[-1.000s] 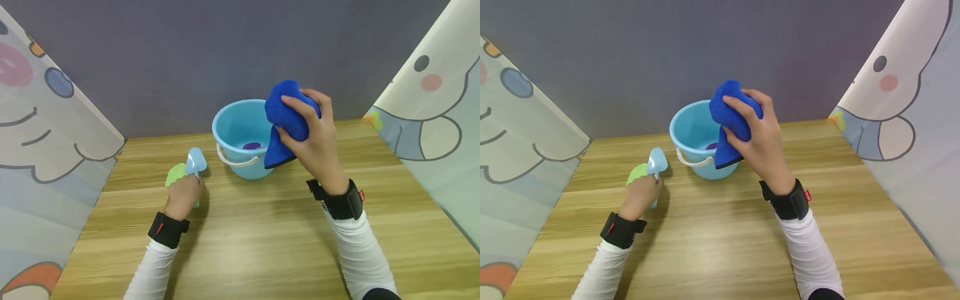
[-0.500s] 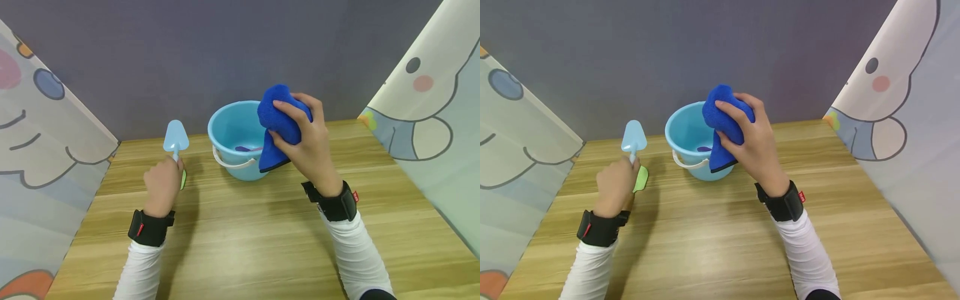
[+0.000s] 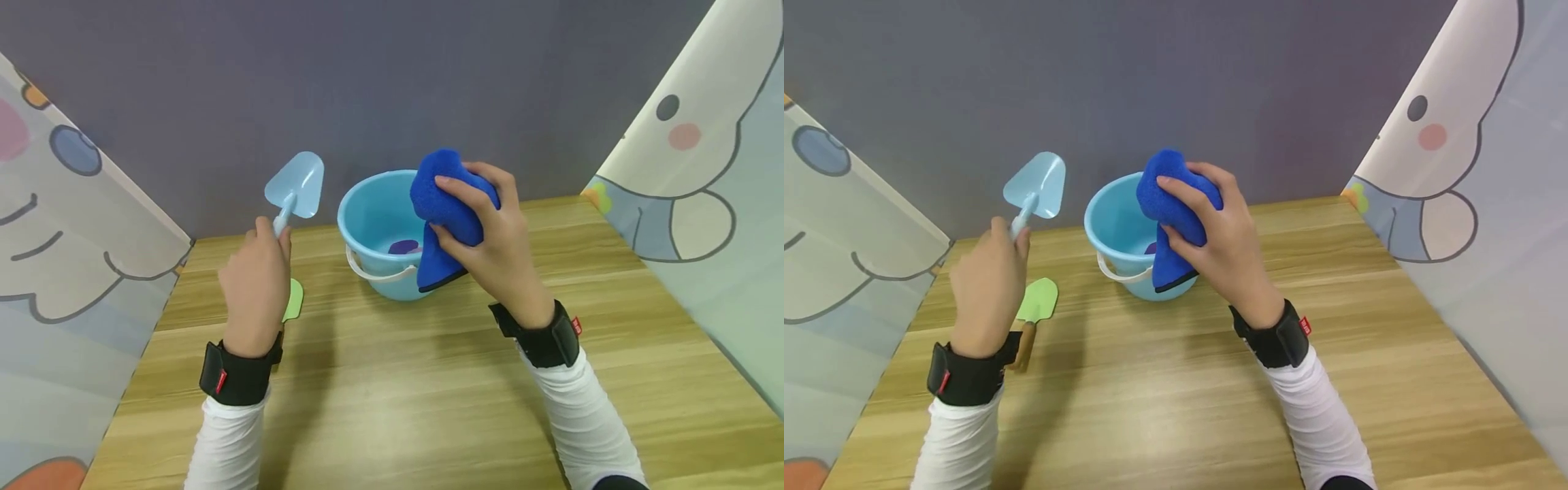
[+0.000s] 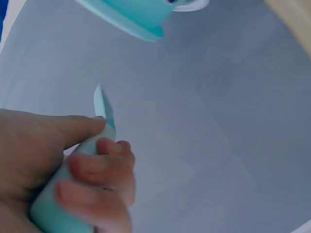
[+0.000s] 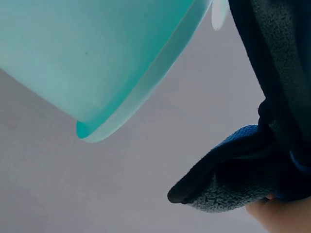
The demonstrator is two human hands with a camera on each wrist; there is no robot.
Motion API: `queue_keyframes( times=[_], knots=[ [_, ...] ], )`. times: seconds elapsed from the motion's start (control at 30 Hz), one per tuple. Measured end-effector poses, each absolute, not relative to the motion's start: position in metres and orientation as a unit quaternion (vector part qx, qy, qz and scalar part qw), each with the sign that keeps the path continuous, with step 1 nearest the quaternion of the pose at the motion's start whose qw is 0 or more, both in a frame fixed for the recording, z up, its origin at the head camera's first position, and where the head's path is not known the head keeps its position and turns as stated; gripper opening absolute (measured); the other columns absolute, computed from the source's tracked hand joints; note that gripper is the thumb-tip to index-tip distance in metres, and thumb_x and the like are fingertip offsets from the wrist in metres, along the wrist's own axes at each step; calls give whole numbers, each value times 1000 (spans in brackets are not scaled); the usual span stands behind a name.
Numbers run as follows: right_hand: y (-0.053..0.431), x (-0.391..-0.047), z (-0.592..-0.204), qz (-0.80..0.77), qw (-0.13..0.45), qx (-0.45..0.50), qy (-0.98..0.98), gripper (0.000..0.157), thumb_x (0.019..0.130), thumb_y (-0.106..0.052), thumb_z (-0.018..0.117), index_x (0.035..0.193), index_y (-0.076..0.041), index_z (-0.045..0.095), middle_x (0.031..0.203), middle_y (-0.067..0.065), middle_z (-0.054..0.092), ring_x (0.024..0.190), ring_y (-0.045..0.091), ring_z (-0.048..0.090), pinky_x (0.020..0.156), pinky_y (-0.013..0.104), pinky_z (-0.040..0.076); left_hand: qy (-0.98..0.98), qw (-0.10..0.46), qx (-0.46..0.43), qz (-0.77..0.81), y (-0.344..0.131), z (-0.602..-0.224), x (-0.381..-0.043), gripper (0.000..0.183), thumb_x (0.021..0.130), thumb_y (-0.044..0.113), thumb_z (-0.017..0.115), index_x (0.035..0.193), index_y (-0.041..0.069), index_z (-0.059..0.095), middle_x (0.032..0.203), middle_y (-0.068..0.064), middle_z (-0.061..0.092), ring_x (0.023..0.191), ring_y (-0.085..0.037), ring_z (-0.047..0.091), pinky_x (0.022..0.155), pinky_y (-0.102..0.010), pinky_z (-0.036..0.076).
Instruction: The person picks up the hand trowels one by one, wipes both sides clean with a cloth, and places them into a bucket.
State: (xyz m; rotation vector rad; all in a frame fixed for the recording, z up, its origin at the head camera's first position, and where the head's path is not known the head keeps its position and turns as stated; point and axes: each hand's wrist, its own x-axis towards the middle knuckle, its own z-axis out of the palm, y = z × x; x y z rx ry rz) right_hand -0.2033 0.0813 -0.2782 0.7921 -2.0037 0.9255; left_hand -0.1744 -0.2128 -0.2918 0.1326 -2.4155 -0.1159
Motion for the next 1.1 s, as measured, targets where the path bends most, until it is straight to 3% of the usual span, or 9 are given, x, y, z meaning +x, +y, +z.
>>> queue_keyframes(
  times=[0.17, 0.27, 0.4, 0.63, 0.93, 1.1],
  knots=[
    [76, -201, -279, 389, 389, 316, -773, 55, 75, -11, 80, 125, -17, 57, 134, 28, 43, 127, 40, 45, 92, 68, 49, -930, 364, 20, -42, -197, -278, -173, 39, 100, 34, 49, 91, -4, 53, 54, -15, 49, 34, -31, 42, 31, -35, 23],
    [72, -198, -278, 417, 388, 319, -757, 59, 73, -7, 80, 126, -17, 56, 135, 27, 43, 127, 37, 44, 93, 68, 48, -929, 366, 0, -56, -185, -274, -172, 38, 98, 35, 53, 90, -2, 55, 52, -12, 48, 34, -29, 42, 32, -34, 22],
    [65, -194, -276, 447, 393, 328, -734, 63, 71, -3, 81, 126, -19, 57, 135, 27, 42, 128, 33, 43, 92, 68, 48, -925, 373, -32, -65, -168, -271, -174, 39, 94, 37, 59, 82, 0, 56, 50, -8, 44, 34, -25, 40, 31, -32, 22],
    [51, -196, -271, 442, 413, 347, -717, 65, 68, -3, 82, 126, -20, 57, 132, 30, 44, 126, 35, 45, 93, 67, 48, -922, 378, -62, -56, -151, -272, -177, 43, 89, 41, 65, 70, 3, 57, 46, -3, 39, 33, -20, 35, 37, -25, 11],
    [36, -206, -281, 410, 407, 381, -722, 69, 71, -5, 81, 130, -22, 50, 131, 30, 43, 127, 41, 45, 94, 66, 48, -936, 326, -91, -92, -145, -280, -176, 36, 90, 41, 63, 77, 8, 60, 47, -4, 50, 35, -19, 41, 35, -26, 15],
    [29, -207, -286, 354, 432, 403, -725, 56, 74, -11, 79, 123, -20, 55, 127, 27, 47, 122, 42, 48, 95, 63, 47, -933, 323, -127, -96, -142, -278, -169, 34, 86, 32, 69, 66, 9, 54, 46, 0, 39, 36, -16, 34, 37, -25, 12]
  ],
)
